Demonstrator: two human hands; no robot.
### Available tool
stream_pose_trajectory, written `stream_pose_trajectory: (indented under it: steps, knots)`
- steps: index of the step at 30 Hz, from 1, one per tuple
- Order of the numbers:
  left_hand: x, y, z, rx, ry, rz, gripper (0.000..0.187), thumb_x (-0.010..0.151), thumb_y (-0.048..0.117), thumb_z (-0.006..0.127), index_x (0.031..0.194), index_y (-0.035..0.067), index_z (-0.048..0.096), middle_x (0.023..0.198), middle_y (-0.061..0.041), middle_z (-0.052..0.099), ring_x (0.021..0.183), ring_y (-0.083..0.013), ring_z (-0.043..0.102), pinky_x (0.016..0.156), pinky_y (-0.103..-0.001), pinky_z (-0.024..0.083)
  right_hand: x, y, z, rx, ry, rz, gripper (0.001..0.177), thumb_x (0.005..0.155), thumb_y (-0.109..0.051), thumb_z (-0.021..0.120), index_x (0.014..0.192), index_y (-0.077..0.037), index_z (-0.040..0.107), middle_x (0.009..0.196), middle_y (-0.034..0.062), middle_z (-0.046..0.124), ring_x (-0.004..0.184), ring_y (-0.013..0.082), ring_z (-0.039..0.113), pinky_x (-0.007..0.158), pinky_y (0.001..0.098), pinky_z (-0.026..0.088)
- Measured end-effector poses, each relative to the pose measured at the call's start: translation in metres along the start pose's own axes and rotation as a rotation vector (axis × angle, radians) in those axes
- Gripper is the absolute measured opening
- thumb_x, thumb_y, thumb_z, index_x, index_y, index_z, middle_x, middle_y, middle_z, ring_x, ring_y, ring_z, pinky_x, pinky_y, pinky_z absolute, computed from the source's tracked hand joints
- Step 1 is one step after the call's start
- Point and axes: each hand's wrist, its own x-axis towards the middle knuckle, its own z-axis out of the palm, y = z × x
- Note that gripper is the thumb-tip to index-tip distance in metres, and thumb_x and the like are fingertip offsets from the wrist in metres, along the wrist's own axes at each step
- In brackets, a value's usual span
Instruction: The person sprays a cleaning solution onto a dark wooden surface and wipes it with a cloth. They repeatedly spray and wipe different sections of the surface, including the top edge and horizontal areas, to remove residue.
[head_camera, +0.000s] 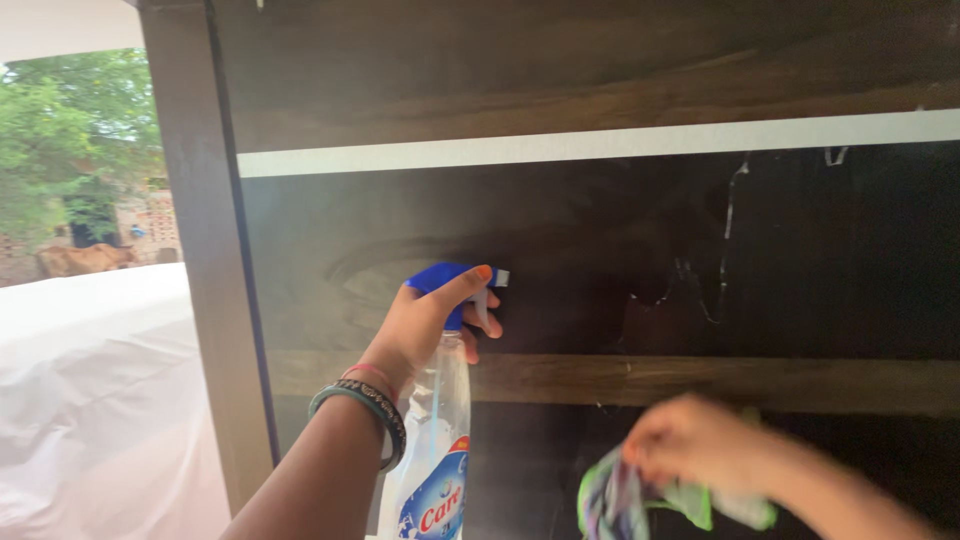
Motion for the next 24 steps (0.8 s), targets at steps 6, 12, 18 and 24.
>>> stream_pose_trajectory:
  steps: [6, 12, 18, 24]
  knots:
    - [0.002, -0.004, -0.002, -0.025, -0.011, 0.012, 0.046, 0.087, 0.04, 0.068, 0.094, -0.005, 0.07, 0.072, -0.018, 0.075, 0.044, -0.0234, 0.061, 0.047, -0.035, 0.05, -0.033, -0.055, -0.109, 0.135, 0.444, -0.117, 0.026, 0.098, -0.027, 0.065, 0.11, -0.008, 0.078, 0.1, 0.0123, 0.084, 0.091, 0.0224, 0.08, 0.084, 0.0362, 0.06]
    - [0.0, -0.002, -0.003, -0.044, -0.013, 0.027, 0.044, 0.086, 0.038, 0.069, 0.094, -0.005, 0.071, 0.071, -0.019, 0.076, 0.044, -0.0243, 0.061, 0.048, -0.035, 0.051, -0.048, -0.101, -0.134, 0.197, 0.771, -0.346, 0.026, 0.094, -0.019, 0.063, 0.114, -0.008, 0.077, 0.1, 0.0093, 0.082, 0.09, 0.018, 0.077, 0.084, 0.0333, 0.059]
    - [0.002, -0.006, -0.002, -0.067, -0.007, 0.035, 0.043, 0.087, 0.037, 0.07, 0.095, -0.006, 0.07, 0.071, -0.02, 0.074, 0.044, -0.0241, 0.061, 0.046, -0.035, 0.05, -0.037, -0.127, -0.08, -0.03, 0.951, -0.421, 0.022, 0.089, -0.023, 0.073, 0.109, -0.013, 0.073, 0.091, 0.0051, 0.078, 0.082, 0.0168, 0.074, 0.072, 0.0334, 0.058]
    - [0.003, -0.008, -0.002, -0.049, -0.006, 0.033, 0.046, 0.088, 0.039, 0.068, 0.095, -0.007, 0.07, 0.071, -0.019, 0.075, 0.044, -0.0228, 0.061, 0.047, -0.034, 0.05, -0.003, -0.092, -0.025, -0.637, 1.4, -0.86, 0.024, 0.089, -0.022, 0.07, 0.111, -0.014, 0.068, 0.101, 0.0057, 0.067, 0.098, 0.0279, 0.062, 0.092, 0.0477, 0.04]
